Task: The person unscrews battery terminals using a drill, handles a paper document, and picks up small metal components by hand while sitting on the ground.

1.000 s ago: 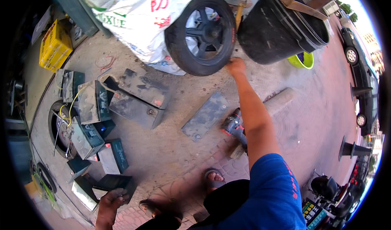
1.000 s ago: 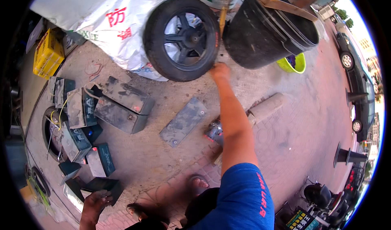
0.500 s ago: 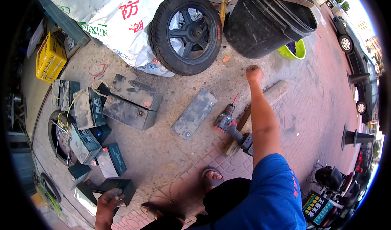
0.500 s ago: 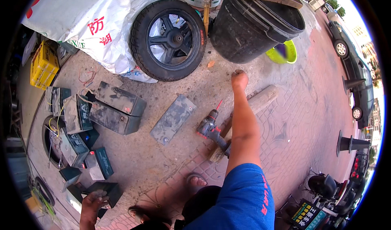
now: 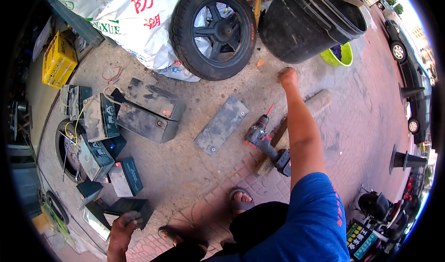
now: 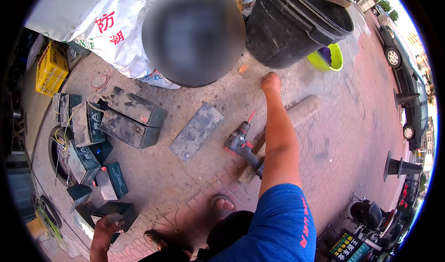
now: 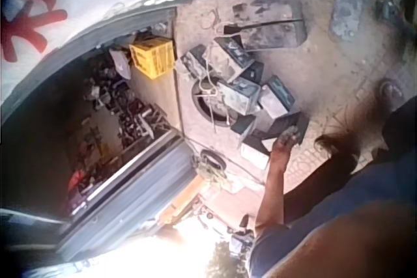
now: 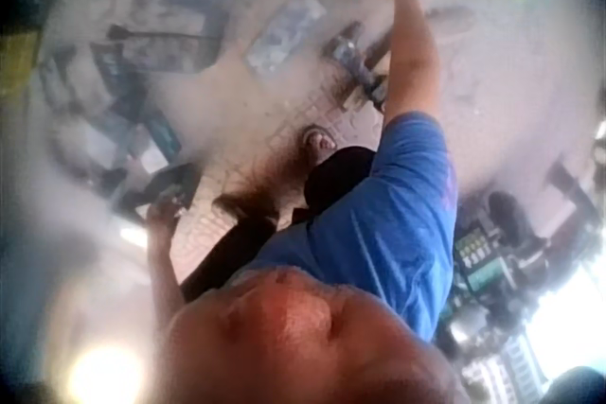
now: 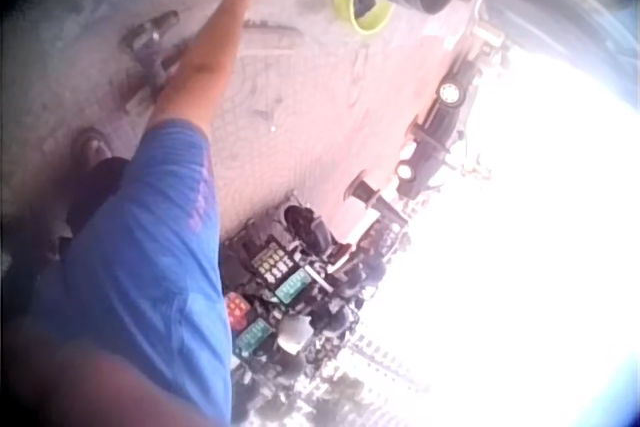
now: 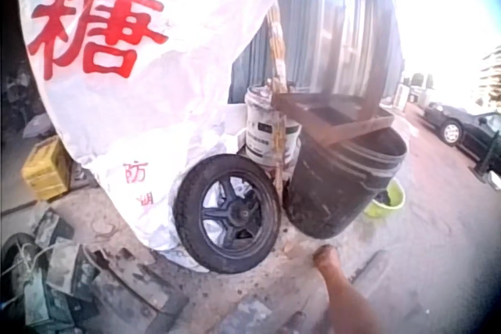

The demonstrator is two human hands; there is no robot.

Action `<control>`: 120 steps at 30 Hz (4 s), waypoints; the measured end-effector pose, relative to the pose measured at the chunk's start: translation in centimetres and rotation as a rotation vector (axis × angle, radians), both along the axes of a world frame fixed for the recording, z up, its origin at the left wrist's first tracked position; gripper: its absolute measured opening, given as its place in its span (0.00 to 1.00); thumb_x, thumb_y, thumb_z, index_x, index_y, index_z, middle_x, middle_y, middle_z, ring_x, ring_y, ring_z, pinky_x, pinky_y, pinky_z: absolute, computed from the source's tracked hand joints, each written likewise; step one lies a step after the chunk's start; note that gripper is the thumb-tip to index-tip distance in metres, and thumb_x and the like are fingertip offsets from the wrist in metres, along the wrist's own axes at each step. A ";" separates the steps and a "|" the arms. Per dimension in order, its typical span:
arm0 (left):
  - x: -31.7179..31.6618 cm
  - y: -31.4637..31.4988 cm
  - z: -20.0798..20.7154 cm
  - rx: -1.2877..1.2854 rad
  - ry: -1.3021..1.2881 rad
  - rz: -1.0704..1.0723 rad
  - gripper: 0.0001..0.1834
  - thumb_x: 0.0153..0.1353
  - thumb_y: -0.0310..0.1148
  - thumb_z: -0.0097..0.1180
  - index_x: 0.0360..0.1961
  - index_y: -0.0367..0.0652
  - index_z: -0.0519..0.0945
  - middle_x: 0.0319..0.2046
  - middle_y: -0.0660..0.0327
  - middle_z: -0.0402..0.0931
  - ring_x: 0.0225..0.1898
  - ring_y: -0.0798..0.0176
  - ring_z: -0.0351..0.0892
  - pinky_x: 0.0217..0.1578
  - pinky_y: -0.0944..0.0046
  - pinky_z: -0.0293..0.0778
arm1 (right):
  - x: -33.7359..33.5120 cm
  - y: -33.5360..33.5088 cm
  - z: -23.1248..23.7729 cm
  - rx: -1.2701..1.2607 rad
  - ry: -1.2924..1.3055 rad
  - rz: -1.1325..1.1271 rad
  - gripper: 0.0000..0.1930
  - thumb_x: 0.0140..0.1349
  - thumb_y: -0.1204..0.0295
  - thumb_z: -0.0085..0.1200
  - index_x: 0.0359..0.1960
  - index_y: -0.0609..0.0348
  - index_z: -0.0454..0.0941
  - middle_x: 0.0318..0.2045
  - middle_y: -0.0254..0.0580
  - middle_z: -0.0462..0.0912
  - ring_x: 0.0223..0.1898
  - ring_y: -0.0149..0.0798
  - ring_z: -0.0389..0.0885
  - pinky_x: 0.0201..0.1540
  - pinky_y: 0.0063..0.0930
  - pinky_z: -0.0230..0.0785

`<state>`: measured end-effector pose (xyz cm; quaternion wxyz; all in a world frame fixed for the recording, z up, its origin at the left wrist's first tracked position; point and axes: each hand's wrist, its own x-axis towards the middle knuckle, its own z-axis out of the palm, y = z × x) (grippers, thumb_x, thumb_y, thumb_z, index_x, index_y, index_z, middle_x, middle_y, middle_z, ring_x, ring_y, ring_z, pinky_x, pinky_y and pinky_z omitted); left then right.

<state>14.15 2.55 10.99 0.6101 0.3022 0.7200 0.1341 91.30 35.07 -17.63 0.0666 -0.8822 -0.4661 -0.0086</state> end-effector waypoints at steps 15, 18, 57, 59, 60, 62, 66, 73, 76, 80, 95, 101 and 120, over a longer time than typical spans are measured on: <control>0.7 0.7 -0.2 -0.033 0.016 -0.006 0.22 0.69 0.17 0.54 0.64 0.27 0.75 0.57 0.48 0.82 0.56 0.53 0.85 0.57 0.57 0.80 | -2.5 -5.2 3.0 0.087 0.570 0.017 0.12 0.54 0.67 0.64 0.38 0.56 0.92 0.28 0.45 0.90 0.30 0.40 0.90 0.40 0.33 0.82; 1.5 1.3 -0.2 -0.034 0.011 -0.046 0.23 0.69 0.18 0.54 0.65 0.27 0.74 0.57 0.48 0.82 0.57 0.54 0.84 0.59 0.57 0.79 | -1.9 -4.8 3.5 0.025 0.204 0.117 0.12 0.53 0.65 0.64 0.38 0.51 0.93 0.34 0.47 0.91 0.37 0.46 0.91 0.45 0.36 0.82; 4.6 -6.7 12.5 0.819 0.272 -0.795 0.26 0.67 0.40 0.63 0.62 0.37 0.80 0.51 0.42 0.85 0.55 0.42 0.85 0.57 0.51 0.78 | -30.2 -17.2 74.2 1.095 0.102 0.563 0.26 0.67 0.62 0.66 0.63 0.63 0.82 0.52 0.54 0.89 0.48 0.37 0.91 0.50 0.30 0.81; 3.7 -7.1 13.0 0.801 0.329 -0.781 0.26 0.66 0.40 0.64 0.62 0.36 0.80 0.50 0.42 0.85 0.55 0.42 0.85 0.56 0.51 0.78 | -32.3 -17.1 72.9 1.187 0.103 0.601 0.27 0.67 0.64 0.65 0.65 0.65 0.79 0.55 0.55 0.88 0.48 0.37 0.91 0.49 0.30 0.81; 3.0 -7.4 13.3 0.782 0.364 -0.762 0.27 0.66 0.40 0.64 0.61 0.36 0.80 0.50 0.41 0.85 0.54 0.42 0.85 0.56 0.51 0.79 | -34.5 -18.1 70.7 1.253 0.405 0.731 0.25 0.69 0.66 0.64 0.63 0.68 0.80 0.52 0.54 0.89 0.48 0.39 0.90 0.48 0.29 0.81; 1.6 -7.7 13.8 0.810 0.348 -0.686 0.27 0.66 0.40 0.64 0.61 0.36 0.80 0.49 0.41 0.85 0.53 0.42 0.86 0.55 0.51 0.79 | -37.6 -20.0 66.6 1.187 0.691 0.842 0.21 0.70 0.67 0.64 0.59 0.69 0.83 0.46 0.50 0.90 0.44 0.36 0.89 0.44 0.26 0.80; 0.6 -7.5 14.8 0.781 0.323 -0.522 0.25 0.67 0.38 0.64 0.61 0.34 0.80 0.48 0.42 0.87 0.50 0.49 0.87 0.52 0.54 0.80 | -40.5 -21.0 55.5 0.742 0.569 0.913 0.16 0.67 0.69 0.66 0.52 0.65 0.87 0.35 0.45 0.90 0.33 0.28 0.83 0.38 0.27 0.76; -1.6 -8.4 15.1 0.686 0.170 -0.213 0.23 0.68 0.32 0.63 0.61 0.32 0.80 0.46 0.51 0.87 0.47 0.64 0.85 0.50 0.61 0.79 | -41.7 -21.2 40.5 0.249 0.482 0.980 0.22 0.61 0.66 0.69 0.55 0.61 0.85 0.47 0.55 0.90 0.47 0.50 0.91 0.51 0.39 0.81; -2.6 -8.5 14.3 0.708 0.168 -0.199 0.23 0.68 0.32 0.63 0.61 0.32 0.81 0.47 0.51 0.86 0.47 0.65 0.84 0.50 0.61 0.79 | -41.1 -20.9 38.4 0.195 0.430 0.941 0.23 0.61 0.64 0.69 0.56 0.61 0.85 0.47 0.54 0.90 0.47 0.49 0.91 0.53 0.39 0.81; -2.5 -8.5 14.8 0.712 0.187 -0.214 0.22 0.68 0.32 0.63 0.59 0.32 0.81 0.49 0.52 0.86 0.48 0.65 0.82 0.51 0.60 0.77 | -39.0 -19.0 34.9 0.113 0.424 0.865 0.24 0.60 0.63 0.71 0.57 0.60 0.85 0.49 0.55 0.89 0.51 0.49 0.90 0.56 0.41 0.79; -1.4 -8.4 15.7 0.687 0.267 -0.307 0.23 0.67 0.33 0.63 0.58 0.30 0.81 0.48 0.45 0.86 0.50 0.56 0.85 0.55 0.57 0.76 | -31.4 -17.6 25.0 -0.374 0.801 0.095 0.52 0.60 0.38 0.68 0.72 0.72 0.66 0.73 0.60 0.70 0.68 0.67 0.75 0.66 0.59 0.74; -1.0 -8.3 16.2 0.622 0.275 -0.332 0.23 0.68 0.32 0.63 0.60 0.29 0.80 0.48 0.45 0.86 0.50 0.56 0.85 0.56 0.58 0.77 | -36.5 -15.1 22.6 -0.383 1.099 -0.017 0.53 0.61 0.36 0.66 0.75 0.65 0.63 0.76 0.59 0.64 0.69 0.66 0.72 0.63 0.64 0.76; -1.5 -6.6 13.3 0.570 0.263 -0.499 0.24 0.67 0.38 0.65 0.57 0.30 0.80 0.48 0.39 0.85 0.52 0.42 0.86 0.54 0.53 0.78 | -33.0 -14.0 22.2 -0.574 0.284 0.526 0.70 0.42 0.50 0.80 0.77 0.79 0.46 0.70 0.67 0.70 0.72 0.54 0.71 0.72 0.34 0.67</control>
